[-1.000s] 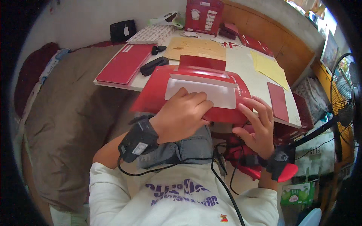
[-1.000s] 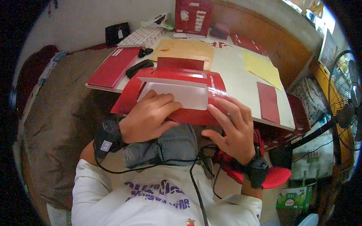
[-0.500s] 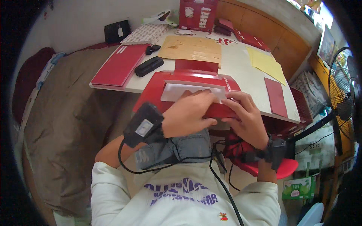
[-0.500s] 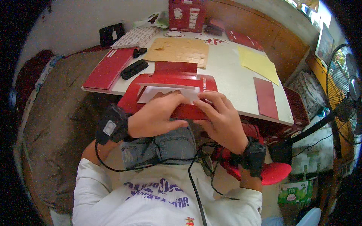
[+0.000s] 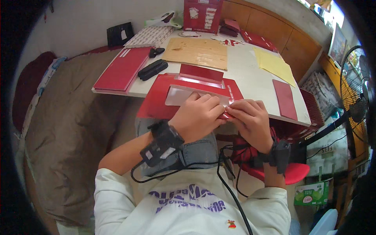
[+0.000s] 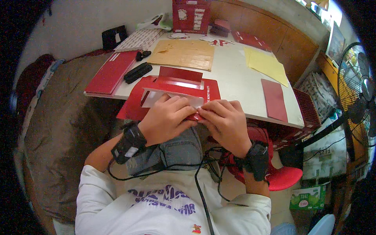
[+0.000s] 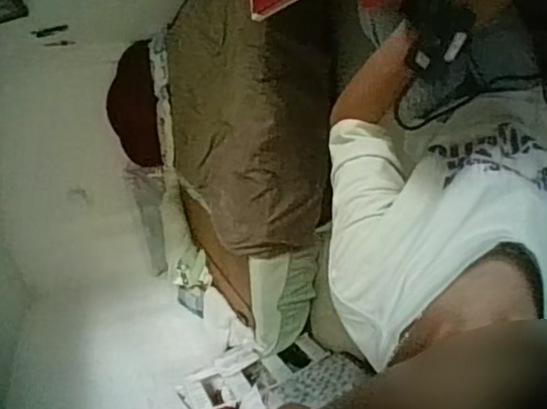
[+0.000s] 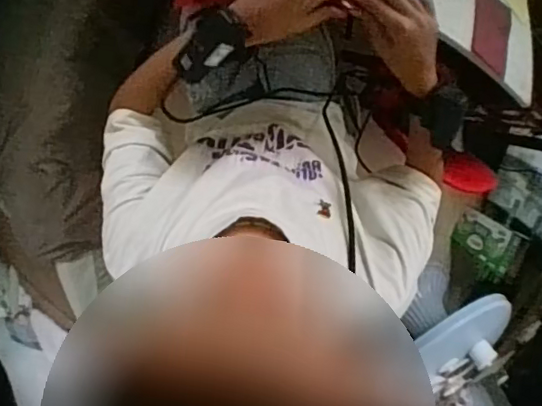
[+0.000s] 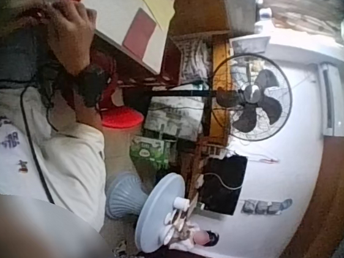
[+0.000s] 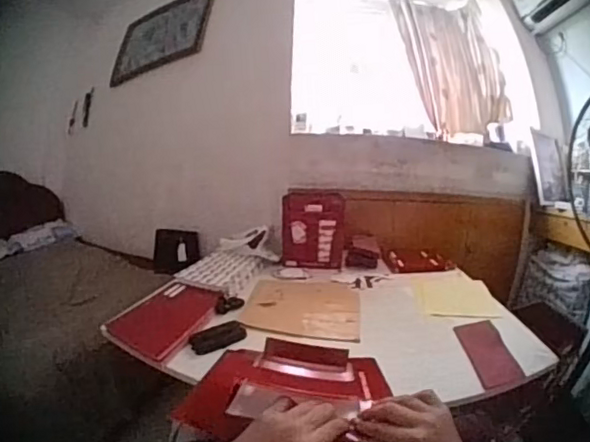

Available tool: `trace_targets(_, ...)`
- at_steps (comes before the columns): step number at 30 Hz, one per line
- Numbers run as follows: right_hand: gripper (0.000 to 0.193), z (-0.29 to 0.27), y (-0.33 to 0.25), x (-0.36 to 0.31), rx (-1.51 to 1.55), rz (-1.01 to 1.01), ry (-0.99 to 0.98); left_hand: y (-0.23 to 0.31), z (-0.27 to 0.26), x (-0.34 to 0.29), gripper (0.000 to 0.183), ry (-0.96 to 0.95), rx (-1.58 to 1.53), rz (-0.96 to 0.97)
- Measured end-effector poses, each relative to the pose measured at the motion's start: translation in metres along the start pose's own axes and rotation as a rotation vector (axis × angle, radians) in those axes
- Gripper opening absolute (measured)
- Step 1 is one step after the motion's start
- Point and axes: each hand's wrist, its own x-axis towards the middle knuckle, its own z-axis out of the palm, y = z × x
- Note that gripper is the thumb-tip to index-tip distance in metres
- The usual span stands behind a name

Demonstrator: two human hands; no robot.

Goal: Assembling a red cardboard display/packaging for money wallets.

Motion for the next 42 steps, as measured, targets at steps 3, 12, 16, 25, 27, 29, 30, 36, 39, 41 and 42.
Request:
trace_targets(3, 0.022, -0.005, 0.002, -0.001, -0.053, -0.030, 0.005, -0.003, -0.005, -0.004, 0.032, 0.023, 0.026, 0.058)
trace_targets(12, 0.024, 0.000, -0.017, 0.006, -0.252, -0.075, 0.074, -0.008, -0.006, -0.005, 0.030, -0.053, -0.127, -0.026)
trace_targets(16, 0.024, 0.009, -0.017, 0.002, -0.296, -0.149, 0.100, -0.005, 0.000, -0.002, 0.028, -0.143, -0.079, -0.019)
trace_targets(25, 0.021, 0.003, -0.004, -0.006, -0.194, -0.152, 0.070, -0.016, -0.008, -0.012, 0.039, -0.100, -0.032, -0.011)
trace_targets(27, 0.021, 0.004, -0.004, -0.004, -0.180, -0.142, 0.069, -0.015, -0.007, -0.009, 0.040, -0.110, -0.010, -0.026)
trace_targets(29, 0.021, 0.007, -0.006, -0.001, -0.168, -0.133, 0.072, -0.014, -0.008, -0.005, 0.040, -0.214, -0.011, -0.095)
trace_targets(30, 0.022, 0.009, -0.009, 0.000, -0.152, -0.117, 0.063, -0.012, -0.008, -0.003, 0.040, -0.214, -0.011, -0.095)
trace_targets(36, 0.023, 0.012, -0.009, -0.002, -0.131, -0.080, 0.059, -0.014, 0.000, -0.007, 0.041, -0.102, -0.033, -0.037)
trace_targets(39, 0.021, 0.007, -0.003, -0.005, -0.154, -0.074, 0.063, -0.013, -0.008, -0.009, 0.042, -0.079, 0.167, 0.011)
trace_targets(41, 0.020, 0.006, -0.004, -0.005, -0.161, -0.066, 0.075, -0.015, -0.008, -0.010, 0.036, -0.014, 0.176, 0.072)
trace_targets(42, 0.020, 0.006, -0.005, -0.004, -0.181, -0.070, 0.070, -0.015, -0.006, -0.011, 0.036, -0.015, 0.176, 0.073)
